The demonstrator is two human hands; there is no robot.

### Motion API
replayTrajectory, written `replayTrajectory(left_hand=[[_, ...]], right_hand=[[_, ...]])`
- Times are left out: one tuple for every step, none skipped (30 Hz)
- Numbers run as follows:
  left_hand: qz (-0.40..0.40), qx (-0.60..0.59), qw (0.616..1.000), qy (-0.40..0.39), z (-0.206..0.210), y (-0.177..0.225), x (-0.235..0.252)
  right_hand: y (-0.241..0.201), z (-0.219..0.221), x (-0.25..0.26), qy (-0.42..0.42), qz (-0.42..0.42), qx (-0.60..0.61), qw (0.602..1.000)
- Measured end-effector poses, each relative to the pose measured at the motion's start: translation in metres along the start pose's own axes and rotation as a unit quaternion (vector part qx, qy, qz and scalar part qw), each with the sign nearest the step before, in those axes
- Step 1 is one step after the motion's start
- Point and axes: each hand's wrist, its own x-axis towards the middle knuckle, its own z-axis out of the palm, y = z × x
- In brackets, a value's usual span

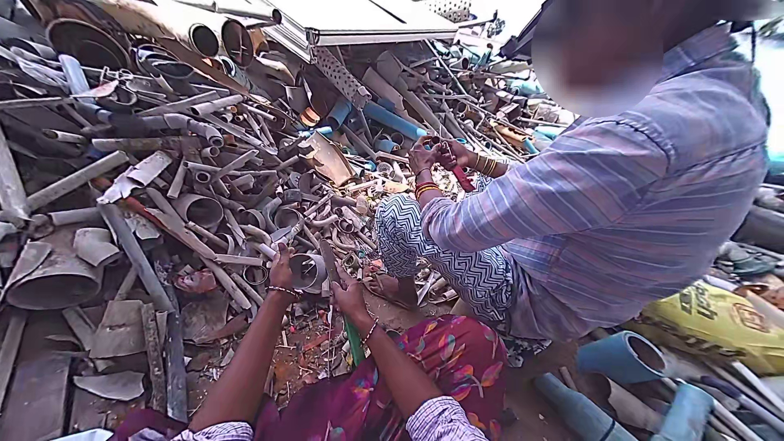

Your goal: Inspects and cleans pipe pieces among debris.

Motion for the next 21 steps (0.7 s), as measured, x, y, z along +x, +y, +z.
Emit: replayTrajectory(left_hand=[[0.001, 0.004, 1.000, -0.004, 0.001, 0.002, -0.002], [0.004, 0.001, 1.000, -0.002, 0.003, 0.002, -0.003], [0.005, -0.013, 1.000, 0.003, 0.004, 0.002, -0.003], [0.007, -0.036, 0.999, 0.010, 0.004, 0.003, -0.001], [0.003, -0.055, 0.998, 0.017, 0.003, 0.006, 0.001], [-0.002, -0.072, 0.997, 0.022, 0.002, 0.009, 0.000], [-0.002, -0.074, 0.997, 0.029, 0.001, 0.012, -0.001], [-0.004, -0.070, 0.997, 0.032, 0.000, 0.013, -0.001], [-0.003, -0.065, 0.997, 0.033, 0.000, 0.011, 0.000], [0.000, -0.056, 0.998, 0.030, 0.000, 0.007, 0.003], [0.003, -0.049, 0.998, 0.025, -0.001, 0.002, 0.006], [0.003, -0.042, 0.999, 0.021, -0.001, -0.003, 0.008], [0.000, -0.040, 0.999, 0.019, -0.001, -0.005, 0.008], [-0.002, -0.041, 0.999, 0.022, 0.000, -0.006, 0.007], [-0.001, -0.042, 0.999, 0.027, 0.000, -0.008, 0.007], [0.002, -0.043, 0.999, 0.034, 0.000, -0.009, 0.008], [0.003, -0.045, 0.998, 0.039, -0.001, -0.008, 0.009], [0.000, -0.045, 0.998, 0.038, -0.001, -0.008, 0.009], [-0.005, -0.043, 0.998, 0.037, -0.001, -0.008, 0.008], [-0.008, -0.037, 0.999, 0.036, -0.001, -0.007, 0.007], [-0.010, -0.032, 0.999, 0.036, 0.001, -0.006, 0.006]], right_hand=[[0.007, 0.000, 0.005, 0.007, 0.010, 0.002, 1.000], [0.010, 0.000, 0.007, 0.010, 0.015, -0.001, 1.000], [0.009, -0.001, 0.006, 0.007, 0.016, -0.004, 1.000], [0.005, -0.001, 0.004, 0.007, 0.012, -0.002, 1.000], [0.001, -0.002, 0.002, 0.010, 0.009, 0.004, 1.000], [-0.001, -0.002, 0.000, 0.014, 0.009, 0.014, 1.000], [0.000, -0.002, 0.000, 0.017, 0.013, 0.032, 0.999], [0.002, -0.001, 0.001, 0.018, 0.019, 0.051, 0.998], [0.005, -0.001, 0.003, 0.021, 0.022, 0.067, 0.997], [0.006, 0.001, 0.004, 0.025, 0.023, 0.079, 0.996], [0.005, 0.002, 0.004, 0.029, 0.018, 0.080, 0.996], [0.002, 0.003, 0.002, 0.033, 0.006, 0.065, 0.997], [-0.001, 0.004, -0.001, 0.032, -0.004, 0.033, 0.999], [-0.006, 0.005, -0.005, 0.027, -0.014, -0.004, 1.000], [-0.009, 0.007, -0.010, 0.018, -0.025, -0.029, 0.999], [-0.011, 0.008, -0.012, 0.011, -0.037, -0.042, 0.998], [-0.011, 0.008, -0.011, 0.007, -0.042, -0.048, 0.998], [-0.008, 0.008, -0.008, 0.006, -0.039, -0.044, 0.998], [-0.003, 0.007, -0.003, 0.009, -0.026, -0.035, 0.999], [0.003, 0.006, 0.001, 0.016, -0.016, -0.020, 1.000], [0.007, 0.006, 0.005, 0.022, -0.012, -0.013, 1.000]])
